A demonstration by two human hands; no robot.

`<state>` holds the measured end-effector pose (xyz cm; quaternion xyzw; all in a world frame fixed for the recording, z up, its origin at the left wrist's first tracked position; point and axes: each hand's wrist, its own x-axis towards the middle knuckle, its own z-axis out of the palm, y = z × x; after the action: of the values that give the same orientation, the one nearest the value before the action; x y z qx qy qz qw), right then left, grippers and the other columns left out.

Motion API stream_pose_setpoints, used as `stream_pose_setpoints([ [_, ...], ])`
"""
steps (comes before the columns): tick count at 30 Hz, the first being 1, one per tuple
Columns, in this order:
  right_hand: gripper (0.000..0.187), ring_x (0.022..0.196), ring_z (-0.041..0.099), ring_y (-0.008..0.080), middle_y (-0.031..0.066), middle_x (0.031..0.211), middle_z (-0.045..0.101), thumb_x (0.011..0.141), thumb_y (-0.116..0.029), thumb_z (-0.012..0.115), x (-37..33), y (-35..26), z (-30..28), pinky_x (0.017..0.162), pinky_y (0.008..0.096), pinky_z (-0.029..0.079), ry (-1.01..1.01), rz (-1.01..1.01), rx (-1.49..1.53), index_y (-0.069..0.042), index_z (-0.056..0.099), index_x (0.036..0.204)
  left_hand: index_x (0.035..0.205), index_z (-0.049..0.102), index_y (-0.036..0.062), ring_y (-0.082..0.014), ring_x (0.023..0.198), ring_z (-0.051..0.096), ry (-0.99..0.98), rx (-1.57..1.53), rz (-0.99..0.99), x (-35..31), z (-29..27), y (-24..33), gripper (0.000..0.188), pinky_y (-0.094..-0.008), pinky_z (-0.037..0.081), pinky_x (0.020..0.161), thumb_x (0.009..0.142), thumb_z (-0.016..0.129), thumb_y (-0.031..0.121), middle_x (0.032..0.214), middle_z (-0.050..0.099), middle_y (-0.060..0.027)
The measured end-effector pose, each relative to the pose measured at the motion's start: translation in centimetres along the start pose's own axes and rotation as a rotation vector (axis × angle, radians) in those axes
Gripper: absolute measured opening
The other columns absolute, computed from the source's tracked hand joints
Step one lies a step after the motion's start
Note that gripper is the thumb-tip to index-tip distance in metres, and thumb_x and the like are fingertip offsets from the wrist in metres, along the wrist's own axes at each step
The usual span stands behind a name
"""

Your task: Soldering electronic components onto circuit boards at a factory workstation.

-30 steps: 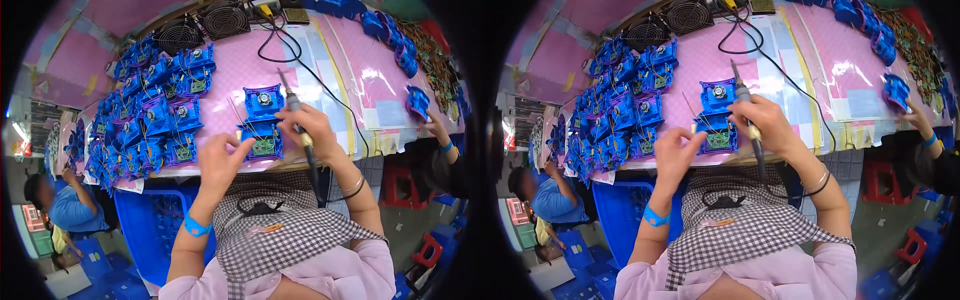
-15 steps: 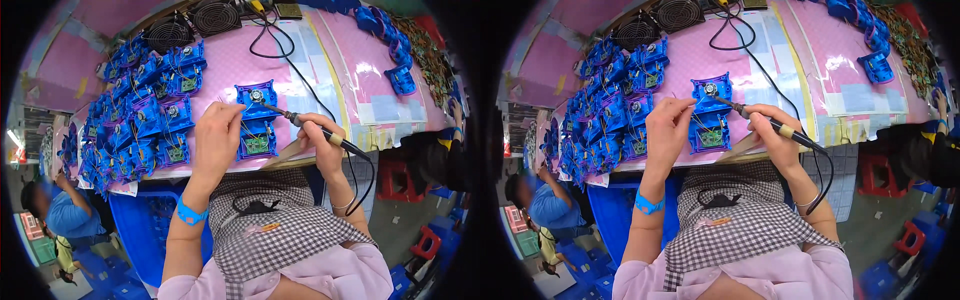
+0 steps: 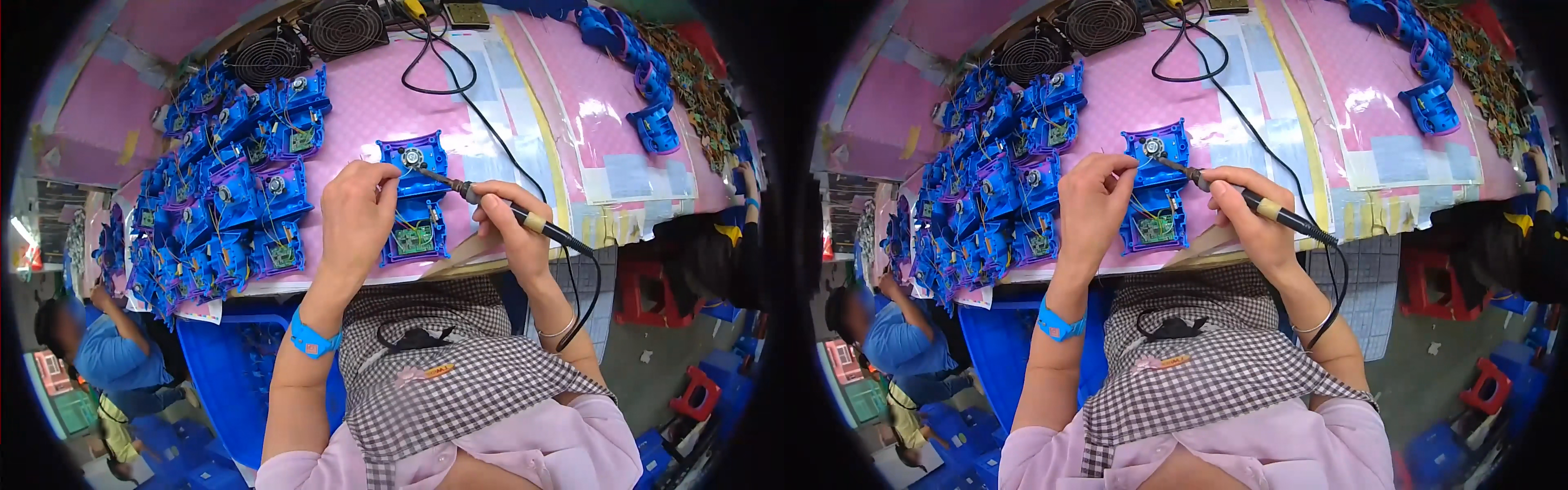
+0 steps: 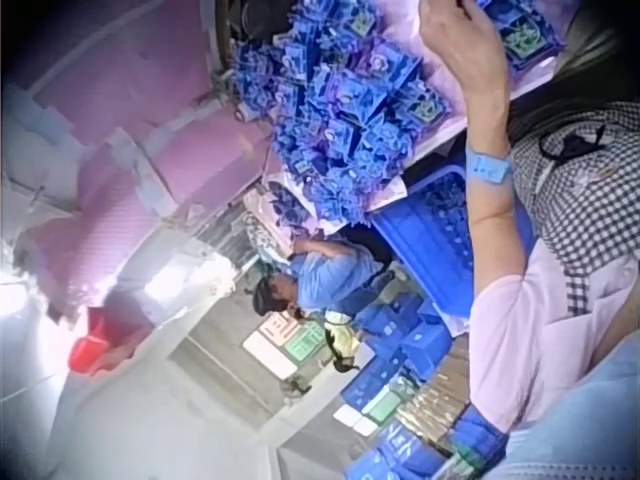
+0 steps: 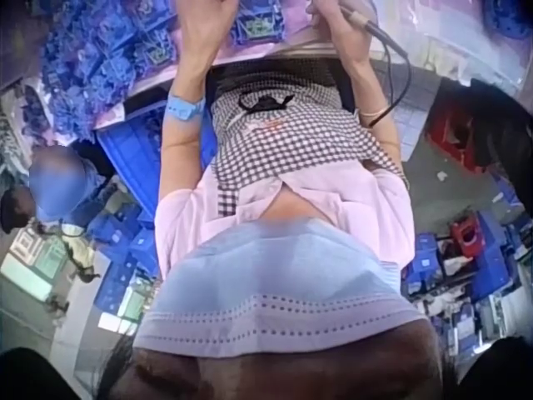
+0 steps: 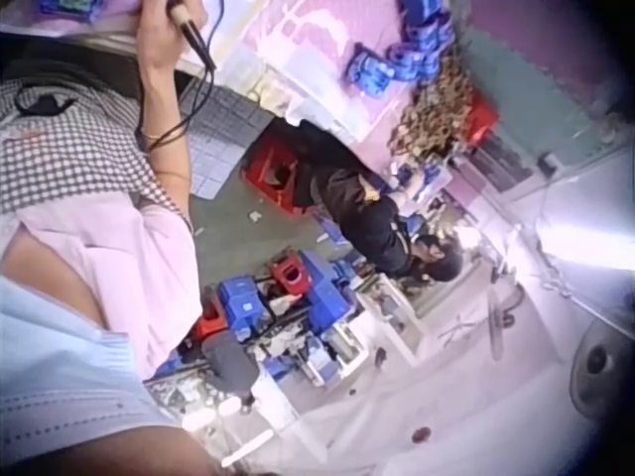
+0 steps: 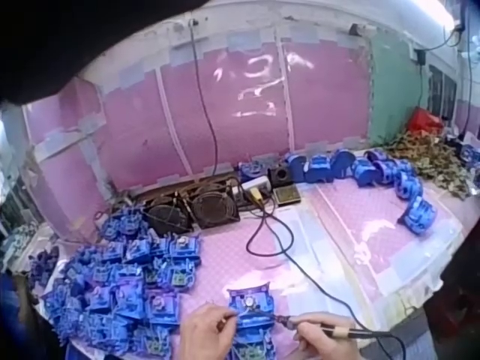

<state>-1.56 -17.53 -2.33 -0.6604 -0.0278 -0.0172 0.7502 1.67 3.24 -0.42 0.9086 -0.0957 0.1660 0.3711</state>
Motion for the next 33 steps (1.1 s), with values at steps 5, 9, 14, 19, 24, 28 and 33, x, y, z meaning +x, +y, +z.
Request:
stream_pose_setpoints([
  [5,0.022,0.063,0.059,0.0096,0.0071,0.078,0.065,0.088,-0.012,0.061,-0.2,-0.3,0.3,0.056,0.0204,0.045,0.017,-0.089,-0.166,0.002,0.067,0.104,0.085,0.070,0.0018,-0.0134,0.056,0.056,0.010,0.011,0.023,0.2,0.3,0.0,0.009,-0.0275,0.043,0.051,0.076,0.069,0.002,0.072,0.062,-0.0082],
  [9,0.021,0.065,0.058,0.0092,0.0056,0.079,0.065,0.084,-0.010,0.063,-0.5,-0.9,0.4,0.058,0.0201,0.044,-0.020,-0.283,-0.395,0.003,0.067,0.100,0.087,0.068,0.0021,-0.0159,0.056,0.057,0.023,0.073,0.055,0.1,0.1,0.3,0.011,-0.0291,0.044,0.053,0.076,0.069,0.002,0.074,0.063,-0.0086],
  [14,0.020,0.064,0.059,0.0097,0.0077,0.079,0.066,0.085,-0.010,0.063,-0.2,-1.3,-1.3,0.058,0.0216,0.047,0.096,-0.209,-0.285,0.004,0.068,0.099,0.087,0.066,0.0024,-0.0186,0.058,0.059,0.026,0.099,0.120,-0.1,-0.1,1.6,0.012,-0.0309,0.046,0.054,0.076,0.069,0.002,0.076,0.064,-0.0091],
  [19,0.020,0.059,0.058,0.0096,0.0072,0.070,0.065,0.086,-0.010,0.063,0.9,-2.2,-2.3,0.055,0.0213,0.045,0.076,-0.089,-0.269,0.003,0.069,0.100,0.087,0.065,0.0022,-0.0262,0.066,0.063,-0.039,0.104,0.143,0.4,1.0,1.8,0.012,-0.0348,0.048,0.059,0.076,0.068,0.002,0.079,0.065,-0.0122],
  [24,0.019,0.059,0.058,0.0083,0.0071,0.071,0.066,0.085,-0.009,0.063,1.1,-1.6,-2.1,0.054,0.0205,0.045,0.030,-0.117,-0.337,0.001,0.070,0.099,0.087,0.065,0.0023,-0.0278,0.068,0.064,-0.049,0.103,0.119,0.9,1.9,1.4,0.012,-0.0359,0.048,0.061,0.075,0.067,0.003,0.079,0.065,-0.0130],
  [28,0.018,0.059,0.058,0.0076,0.0068,0.072,0.066,0.085,-0.009,0.064,1.3,-1.2,-2.2,0.054,0.0198,0.045,0.017,-0.100,-0.333,0.000,0.070,0.099,0.087,0.065,0.0022,-0.0273,0.068,0.064,-0.051,0.096,0.126,1.0,2.1,1.3,0.012,-0.0358,0.049,0.060,0.075,0.068,0.003,0.079,0.066,-0.0126],
  [33,0.018,0.058,0.057,0.0070,0.0048,0.072,0.065,0.084,-0.009,0.064,1.4,-1.1,-2.1,0.053,0.0195,0.043,0.013,-0.132,-0.333,-0.001,0.070,0.099,0.086,0.063,0.0018,-0.0303,0.070,0.062,-0.074,0.076,0.092,1.1,2.4,1.4,0.010,-0.0397,0.048,0.062,0.076,0.066,0.003,0.077,0.063,-0.0134],
])
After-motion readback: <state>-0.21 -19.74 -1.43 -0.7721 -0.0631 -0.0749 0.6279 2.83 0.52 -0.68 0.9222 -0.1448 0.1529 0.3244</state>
